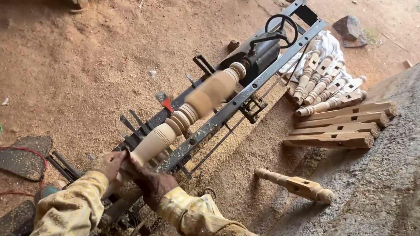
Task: The person uses a hand chisel against a spinning wooden furniture leg mounted on a lathe, shaping and smoothing the turned profile while the wood rotates. They steady the tool with both hands, work along the length of the leg, then stop the lathe and handle the finished turned piece.
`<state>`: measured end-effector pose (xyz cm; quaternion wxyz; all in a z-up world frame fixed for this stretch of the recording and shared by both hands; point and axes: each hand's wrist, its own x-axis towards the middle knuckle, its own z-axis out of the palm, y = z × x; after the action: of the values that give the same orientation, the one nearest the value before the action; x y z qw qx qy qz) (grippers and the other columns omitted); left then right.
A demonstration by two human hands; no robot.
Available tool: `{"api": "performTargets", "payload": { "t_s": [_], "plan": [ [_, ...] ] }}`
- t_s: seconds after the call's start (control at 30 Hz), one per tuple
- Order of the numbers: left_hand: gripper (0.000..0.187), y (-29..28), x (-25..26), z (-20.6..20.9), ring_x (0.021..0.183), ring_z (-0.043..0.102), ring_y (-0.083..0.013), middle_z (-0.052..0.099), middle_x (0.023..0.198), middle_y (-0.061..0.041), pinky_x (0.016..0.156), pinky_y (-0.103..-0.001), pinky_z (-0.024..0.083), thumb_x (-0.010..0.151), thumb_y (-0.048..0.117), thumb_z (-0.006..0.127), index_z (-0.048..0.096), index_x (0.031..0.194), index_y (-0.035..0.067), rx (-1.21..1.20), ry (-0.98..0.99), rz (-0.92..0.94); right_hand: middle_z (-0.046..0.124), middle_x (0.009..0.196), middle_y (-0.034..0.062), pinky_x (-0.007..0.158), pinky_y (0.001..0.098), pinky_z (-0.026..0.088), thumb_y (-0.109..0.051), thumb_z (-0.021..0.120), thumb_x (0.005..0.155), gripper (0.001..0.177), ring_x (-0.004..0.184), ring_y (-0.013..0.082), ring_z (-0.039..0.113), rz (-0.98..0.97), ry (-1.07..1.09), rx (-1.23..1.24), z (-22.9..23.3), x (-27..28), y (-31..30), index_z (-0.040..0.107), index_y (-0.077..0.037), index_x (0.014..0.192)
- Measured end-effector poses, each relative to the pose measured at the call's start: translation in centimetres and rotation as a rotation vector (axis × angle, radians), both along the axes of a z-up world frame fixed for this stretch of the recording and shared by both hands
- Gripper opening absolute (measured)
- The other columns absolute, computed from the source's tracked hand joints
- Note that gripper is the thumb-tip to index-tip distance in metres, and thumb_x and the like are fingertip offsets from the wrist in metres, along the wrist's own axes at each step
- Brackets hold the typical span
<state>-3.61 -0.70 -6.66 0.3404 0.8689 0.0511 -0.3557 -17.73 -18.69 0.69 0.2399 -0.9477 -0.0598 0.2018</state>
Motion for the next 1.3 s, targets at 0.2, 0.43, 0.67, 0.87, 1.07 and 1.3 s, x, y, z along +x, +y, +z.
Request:
{"api": "performTargets", "payload": {
  "t_s": [0.2, 0.43, 0.67, 0.87, 1.07, 1.3],
  "plan": [
    [0.049, 3.1, 2.8, -10.0, 0.103, 0.072, -0.0275, 0.075, 0.118, -0.015, 0.097, -0.04, 0.063, 0.103, 0.039, 0.035, 0.068, 0.126, 0.01, 0.282, -0.057, -0.613, 0.072, 0.101, 0.0147, 0.061, 0.0344, 0.061, -0.009, 0.05, 0.101, 0.041, 0.071, 0.0232, 0.071, -0.064, -0.033, -0.011, -3.0, 0.0, -1.4, 0.052, -0.015, 0.142],
    [0.043, 2.9, 4.8, -19.3, 0.113, 0.063, -0.0347, 0.065, 0.124, -0.024, 0.103, -0.048, 0.049, 0.106, 0.035, 0.036, 0.057, 0.129, 0.006, -0.201, 0.0, 0.092, 0.071, 0.102, 0.0176, 0.065, 0.0403, 0.059, -0.017, 0.048, 0.101, 0.045, 0.077, 0.0299, 0.07, -0.147, -0.085, -0.016, -8.3, 2.0, -1.9, 0.048, -0.024, 0.145],
    [0.047, 2.6, 4.3, -15.8, 0.106, 0.07, -0.0298, 0.073, 0.12, -0.02, 0.098, -0.044, 0.054, 0.11, 0.033, 0.033, 0.067, 0.126, 0.004, -0.011, -0.012, -0.107, 0.071, 0.104, 0.0205, 0.07, 0.0461, 0.057, -0.025, 0.047, 0.1, 0.049, 0.083, 0.0366, 0.07, -0.201, -0.105, -0.013, 2.0, 2.5, -3.0, 0.044, -0.033, 0.148],
    [0.04, -0.3, 4.0, -10.7, 0.132, 0.054, -0.0317, 0.059, 0.141, -0.007, 0.109, -0.057, 0.042, 0.1, 0.031, 0.042, 0.062, 0.134, 0.027, 0.557, -0.341, -0.771, 0.071, 0.105, 0.023, 0.075, 0.0511, 0.056, -0.032, 0.046, 0.1, 0.052, 0.089, 0.0423, 0.069, -0.091, -0.034, 0.078, 5.2, 1.0, -2.3, 0.041, -0.041, 0.151],
    [0.041, -3.8, -3.6, -6.7, 0.133, 0.053, -0.0361, 0.056, 0.144, -0.013, 0.108, -0.058, 0.043, 0.103, 0.037, 0.045, 0.058, 0.139, 0.026, 0.503, -0.127, -0.599, 0.071, 0.11, 0.0225, 0.07, 0.049, 0.058, -0.014, 0.047, 0.098, 0.062, 0.083, 0.0403, 0.071, -0.022, -0.113, 0.165, 6.2, -0.5, -0.6, 0.039, -0.041, 0.154],
    [0.045, -13.5, -7.0, -2.8, 0.131, 0.059, -0.0336, 0.063, 0.14, -0.016, 0.109, -0.054, 0.047, 0.101, 0.044, 0.052, 0.062, 0.137, 0.02, 0.292, -0.101, -0.495, 0.073, 0.116, 0.0195, 0.066, 0.0421, 0.063, 0.001, 0.05, 0.097, 0.062, 0.074, 0.0324, 0.075, 0.064, -0.336, 0.244, 6.7, -0.1, -1.2, 0.044, -0.025, 0.152]
  ]
}}
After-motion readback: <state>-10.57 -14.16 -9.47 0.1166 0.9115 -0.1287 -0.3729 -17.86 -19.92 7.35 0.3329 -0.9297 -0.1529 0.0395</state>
